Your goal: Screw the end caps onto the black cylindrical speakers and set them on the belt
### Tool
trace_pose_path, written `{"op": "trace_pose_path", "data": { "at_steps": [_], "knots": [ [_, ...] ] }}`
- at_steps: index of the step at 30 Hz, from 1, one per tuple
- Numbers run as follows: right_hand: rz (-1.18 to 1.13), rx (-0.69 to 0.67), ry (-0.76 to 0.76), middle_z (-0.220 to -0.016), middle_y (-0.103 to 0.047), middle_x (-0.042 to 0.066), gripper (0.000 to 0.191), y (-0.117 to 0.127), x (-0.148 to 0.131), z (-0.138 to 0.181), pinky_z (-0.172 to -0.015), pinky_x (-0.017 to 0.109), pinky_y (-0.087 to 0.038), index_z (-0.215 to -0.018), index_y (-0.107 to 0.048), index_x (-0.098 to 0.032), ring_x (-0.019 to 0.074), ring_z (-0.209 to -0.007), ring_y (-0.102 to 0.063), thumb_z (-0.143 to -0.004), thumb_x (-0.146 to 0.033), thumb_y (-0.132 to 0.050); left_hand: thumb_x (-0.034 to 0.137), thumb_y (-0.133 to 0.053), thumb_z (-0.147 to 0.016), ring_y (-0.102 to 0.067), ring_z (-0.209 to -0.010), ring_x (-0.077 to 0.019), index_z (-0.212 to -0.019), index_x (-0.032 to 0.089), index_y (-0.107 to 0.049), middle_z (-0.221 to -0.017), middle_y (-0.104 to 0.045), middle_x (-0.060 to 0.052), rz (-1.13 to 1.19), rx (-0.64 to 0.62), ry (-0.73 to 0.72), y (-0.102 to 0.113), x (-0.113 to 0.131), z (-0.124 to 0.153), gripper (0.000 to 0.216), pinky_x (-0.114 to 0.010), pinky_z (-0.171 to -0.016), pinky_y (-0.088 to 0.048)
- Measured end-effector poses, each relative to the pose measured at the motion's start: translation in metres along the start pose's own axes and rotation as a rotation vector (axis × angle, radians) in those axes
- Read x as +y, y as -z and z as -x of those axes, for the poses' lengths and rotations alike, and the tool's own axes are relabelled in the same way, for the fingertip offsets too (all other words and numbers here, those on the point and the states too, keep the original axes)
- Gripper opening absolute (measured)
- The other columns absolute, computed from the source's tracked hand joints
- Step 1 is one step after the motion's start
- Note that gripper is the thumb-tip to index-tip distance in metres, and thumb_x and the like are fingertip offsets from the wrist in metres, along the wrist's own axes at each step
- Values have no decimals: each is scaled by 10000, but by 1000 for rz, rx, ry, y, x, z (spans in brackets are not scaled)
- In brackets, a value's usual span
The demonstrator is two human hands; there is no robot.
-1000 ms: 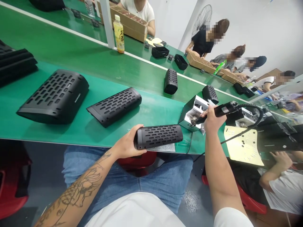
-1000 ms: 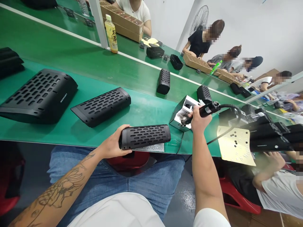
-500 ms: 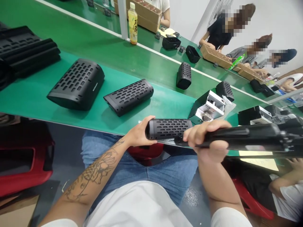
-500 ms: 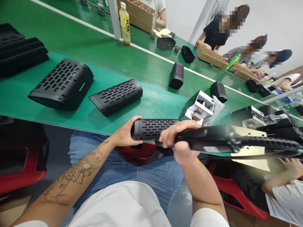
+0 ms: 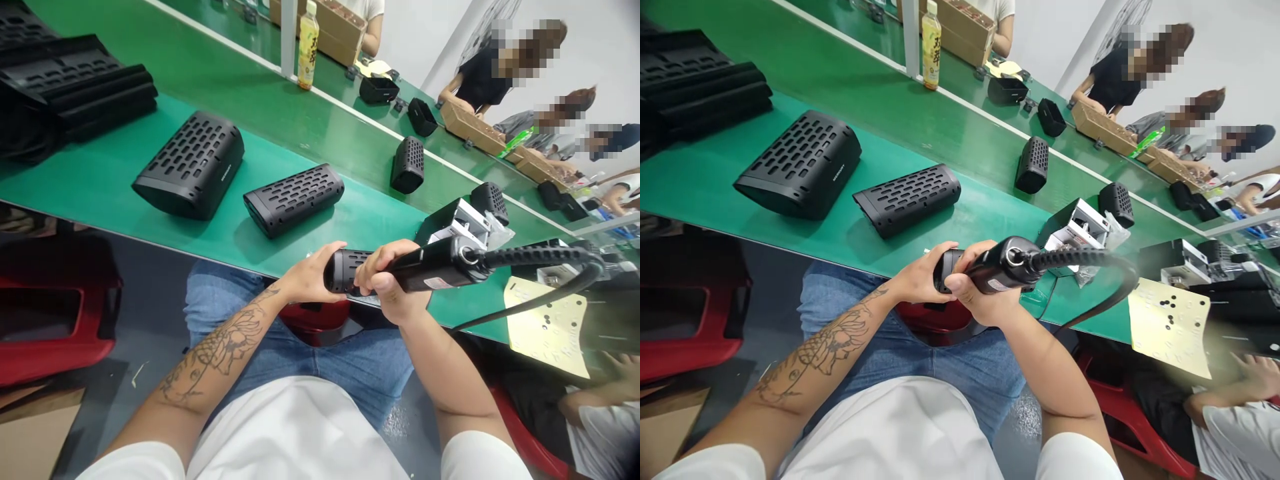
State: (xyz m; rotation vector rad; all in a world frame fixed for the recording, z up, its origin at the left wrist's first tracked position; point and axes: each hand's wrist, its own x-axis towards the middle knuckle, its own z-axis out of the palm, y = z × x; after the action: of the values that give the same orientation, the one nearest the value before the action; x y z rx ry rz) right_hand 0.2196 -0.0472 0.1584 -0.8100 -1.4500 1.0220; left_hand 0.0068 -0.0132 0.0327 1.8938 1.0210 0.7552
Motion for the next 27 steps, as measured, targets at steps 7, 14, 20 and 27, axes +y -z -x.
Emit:
{"op": "trace_pose_path", "data": {
  "at_steps": [7,14,20,27],
  "knots": [
    [-28,-157,-71,-694,-661,-67,672,7,13,1,-633,403,-658,-938,-665,-325,190,-585,-639,-836,-810,-1118,593,-1108,-784,-774,-1608,-486,-1896,275,-460,-1849,-679,-206,19,-17,-17,1,2,-2,1325,-634,-1378,-655],
    [-37,-195,-60,-688,-658,-64,676,2,13,-5,-590,367,-605,-889,-650,-316,180,-583,-627,-845,-808,-1111,579,-1104,-769,-761,-1638,-497,-1883,262,-476,-1856,-675,-215,31,6,-36,-1,0,-4,1318,-647,-1379,-661],
    [-7,-190,-54,-659,-687,-49,752,-13,3,-5,-576,364,-597,-790,-653,-307,188,-605,-655,-743,-877,-1141,569,-1112,-769,-778,-1624,-499,-1836,289,-522,-1811,-721,-201,16,54,-73,-2,-5,-2,1251,-664,-1376,-660],
    [-88,145,95,-596,-631,-109,649,39,-33,-2,-546,342,-631,-1010,-753,-302,152,-463,-598,-874,-845,-1080,709,-1092,-879,-590,-1816,-631,-1999,251,-188,-1896,-574,-333,-273,440,128,-86,-1,76,1511,-888,-1470,-533]
  ]
}}
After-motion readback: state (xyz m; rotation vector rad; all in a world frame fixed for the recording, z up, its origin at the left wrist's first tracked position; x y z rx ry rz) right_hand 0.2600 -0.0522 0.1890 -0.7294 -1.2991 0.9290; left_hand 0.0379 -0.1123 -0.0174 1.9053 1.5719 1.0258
